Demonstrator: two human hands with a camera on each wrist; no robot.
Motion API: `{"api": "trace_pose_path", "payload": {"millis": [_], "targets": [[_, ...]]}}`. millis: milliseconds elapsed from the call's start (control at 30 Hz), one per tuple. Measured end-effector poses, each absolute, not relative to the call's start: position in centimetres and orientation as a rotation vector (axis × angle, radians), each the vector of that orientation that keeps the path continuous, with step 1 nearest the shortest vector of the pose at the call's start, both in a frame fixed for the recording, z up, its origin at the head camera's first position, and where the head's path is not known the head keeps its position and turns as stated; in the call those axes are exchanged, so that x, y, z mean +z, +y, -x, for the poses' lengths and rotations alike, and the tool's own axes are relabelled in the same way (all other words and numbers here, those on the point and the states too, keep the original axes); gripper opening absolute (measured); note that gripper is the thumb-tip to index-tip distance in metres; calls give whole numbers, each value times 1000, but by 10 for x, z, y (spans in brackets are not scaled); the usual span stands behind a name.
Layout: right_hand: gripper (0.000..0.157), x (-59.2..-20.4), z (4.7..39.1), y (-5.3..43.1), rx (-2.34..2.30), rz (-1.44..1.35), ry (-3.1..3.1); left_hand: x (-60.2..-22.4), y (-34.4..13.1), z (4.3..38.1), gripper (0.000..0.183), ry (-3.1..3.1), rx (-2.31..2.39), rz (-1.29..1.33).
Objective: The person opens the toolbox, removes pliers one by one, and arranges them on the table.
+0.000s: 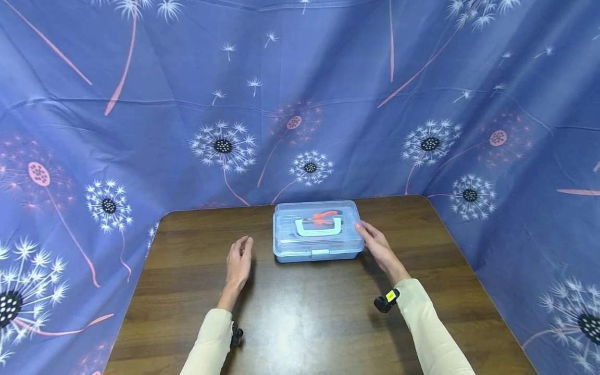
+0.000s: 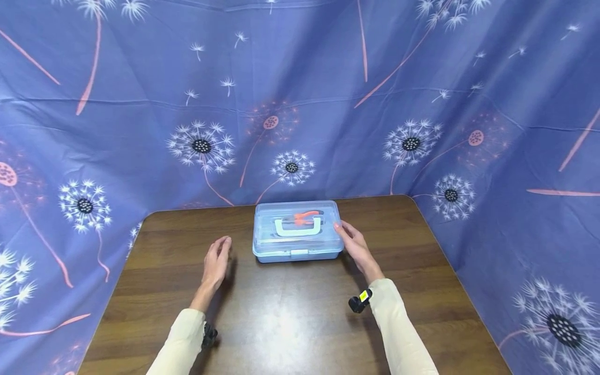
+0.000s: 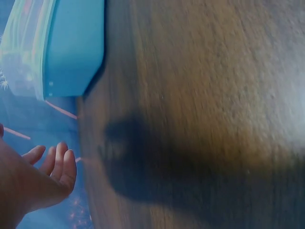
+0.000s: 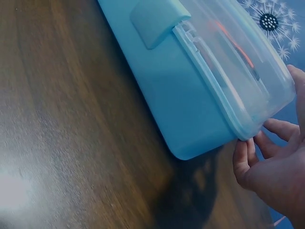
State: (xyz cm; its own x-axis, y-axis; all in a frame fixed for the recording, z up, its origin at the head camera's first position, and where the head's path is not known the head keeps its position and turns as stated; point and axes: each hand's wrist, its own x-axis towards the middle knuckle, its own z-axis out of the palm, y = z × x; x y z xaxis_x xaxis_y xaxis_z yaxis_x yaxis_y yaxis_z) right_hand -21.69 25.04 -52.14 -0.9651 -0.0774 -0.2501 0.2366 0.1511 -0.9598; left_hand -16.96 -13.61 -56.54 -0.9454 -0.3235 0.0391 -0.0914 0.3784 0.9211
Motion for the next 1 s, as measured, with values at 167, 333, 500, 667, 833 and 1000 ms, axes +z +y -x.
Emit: {"api": "trace_pose_path", "payload": {"millis": [167,333,500,667,833,1000], "targets": [[67,-517,216,240,-1893,-156,2171,-563,-131,173,57,-2435,-1641,-388],[73,-536,223,234,-1918,-126,2182,-561,-127,178,66,-2469,-1674,-424],[75,-546,225,229,-1914,-103,2237,-560,-124,182,71,-2469,-1711,-447],[77,-547,226,223,-1883,-96,2255,-560,-121,184,79,-2456,-1767,-494],[77,-547,226,217,-1880,-84,2260,-555,-120,187,85,-2451,-1847,-506],[73,-548,225,215,-1875,-57,2292,-552,-118,186,78,-2414,-1873,-499]]}}
